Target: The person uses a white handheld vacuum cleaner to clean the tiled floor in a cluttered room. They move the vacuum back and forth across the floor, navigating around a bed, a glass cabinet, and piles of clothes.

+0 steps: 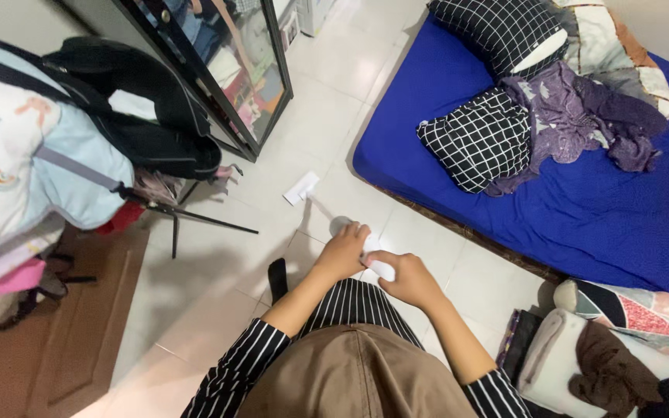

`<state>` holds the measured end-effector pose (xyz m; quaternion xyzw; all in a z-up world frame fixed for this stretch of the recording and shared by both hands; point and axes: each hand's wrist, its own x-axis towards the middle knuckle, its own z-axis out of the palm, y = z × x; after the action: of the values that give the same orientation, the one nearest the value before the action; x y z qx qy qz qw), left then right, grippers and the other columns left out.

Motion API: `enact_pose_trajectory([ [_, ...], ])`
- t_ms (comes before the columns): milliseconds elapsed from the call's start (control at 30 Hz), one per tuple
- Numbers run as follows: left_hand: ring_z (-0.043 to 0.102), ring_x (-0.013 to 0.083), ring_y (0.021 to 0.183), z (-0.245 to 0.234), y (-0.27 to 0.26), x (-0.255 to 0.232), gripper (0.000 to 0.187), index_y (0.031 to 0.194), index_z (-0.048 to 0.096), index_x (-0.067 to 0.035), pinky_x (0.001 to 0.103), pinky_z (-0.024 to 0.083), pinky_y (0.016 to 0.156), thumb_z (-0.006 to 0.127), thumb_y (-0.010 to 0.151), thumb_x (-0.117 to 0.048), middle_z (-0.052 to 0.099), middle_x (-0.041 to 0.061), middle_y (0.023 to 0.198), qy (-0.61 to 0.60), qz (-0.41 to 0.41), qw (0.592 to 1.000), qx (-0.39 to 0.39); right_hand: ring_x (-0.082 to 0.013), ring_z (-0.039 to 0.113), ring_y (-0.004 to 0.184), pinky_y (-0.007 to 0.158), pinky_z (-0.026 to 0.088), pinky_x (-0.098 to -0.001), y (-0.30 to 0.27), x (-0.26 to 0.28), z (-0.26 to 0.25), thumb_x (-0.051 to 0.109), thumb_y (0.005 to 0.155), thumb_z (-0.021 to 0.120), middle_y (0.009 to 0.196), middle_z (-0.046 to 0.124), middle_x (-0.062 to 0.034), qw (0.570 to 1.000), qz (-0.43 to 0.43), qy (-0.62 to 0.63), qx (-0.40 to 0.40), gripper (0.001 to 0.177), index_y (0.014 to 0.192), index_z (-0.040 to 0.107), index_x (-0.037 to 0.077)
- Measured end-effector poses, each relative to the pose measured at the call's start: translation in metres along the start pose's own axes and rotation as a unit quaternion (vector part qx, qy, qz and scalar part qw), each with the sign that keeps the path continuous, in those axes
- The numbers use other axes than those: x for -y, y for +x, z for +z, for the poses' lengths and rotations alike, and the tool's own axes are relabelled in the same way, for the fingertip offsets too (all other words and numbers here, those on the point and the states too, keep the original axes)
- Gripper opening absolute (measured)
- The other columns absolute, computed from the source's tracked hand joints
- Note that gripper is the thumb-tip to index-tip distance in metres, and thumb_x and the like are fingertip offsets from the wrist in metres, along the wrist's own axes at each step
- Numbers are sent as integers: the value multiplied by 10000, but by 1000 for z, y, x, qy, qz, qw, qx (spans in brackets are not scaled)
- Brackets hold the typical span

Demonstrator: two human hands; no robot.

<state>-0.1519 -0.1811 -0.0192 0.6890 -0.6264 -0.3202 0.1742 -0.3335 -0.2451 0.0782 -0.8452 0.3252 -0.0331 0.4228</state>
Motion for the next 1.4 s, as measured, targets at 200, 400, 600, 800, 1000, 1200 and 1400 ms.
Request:
enact_pose_trajectory([
  [200,456,483,1332,24,4,-16,700,1297,451,-43,522,458,1051,821,768,-315,486,262,1398,-7,13,998,-63,-344,706,654,651,569,-416,-12,-22,-10,95,686,732,798,744,-162,997,-62,-8,-35,447,1113,757,222],
  [400,401,523,1340,40,17,47,739,1302,456,-28,548,387,1129,853,729,-271,472,274,1389,41,23,988,-145,-354,641,579,629,537,-426,37,-38,22,110,701,729,625,644,-188,997,-66,-26,35,463,1150,736,222],
  [600,428,463,1361,13,21,51,711,1302,460,-66,513,454,1069,845,737,-261,490,212,1394,27,-47,990,-128,-321,631,544,602,523,-416,67,-20,9,85,701,685,631,655,-145,995,-77,-7,66,457,1133,736,226],
  [800,479,421,1313,-18,36,-9,721,1277,442,-79,515,512,978,853,717,-269,515,194,1328,-30,-84,992,-91,-313,639,527,590,527,-404,71,3,-74,108,682,728,594,642,-157,990,-61,-43,120,436,1096,759,239],
  [1000,486,445,1271,-33,66,16,702,1246,445,-80,523,485,998,867,713,-256,522,203,1321,-23,-107,986,-123,-312,638,531,582,529,-403,124,-4,-76,84,676,726,639,661,-162,985,-100,-37,136,442,1097,759,215],
  [1200,454,468,1299,-38,67,67,745,1213,438,-73,512,447,1056,888,643,-239,518,224,1316,18,-137,979,-148,-288,661,545,614,548,-381,166,-4,-37,64,687,713,739,720,-140,977,-149,21,149,443,1107,744,200],
  [1400,473,442,1328,-44,60,26,657,1238,442,-68,514,476,1004,834,742,-243,534,205,1317,-58,-152,977,-141,-298,633,514,598,535,-385,151,11,-80,62,707,713,647,675,-193,974,-48,-42,216,462,1132,769,234],
])
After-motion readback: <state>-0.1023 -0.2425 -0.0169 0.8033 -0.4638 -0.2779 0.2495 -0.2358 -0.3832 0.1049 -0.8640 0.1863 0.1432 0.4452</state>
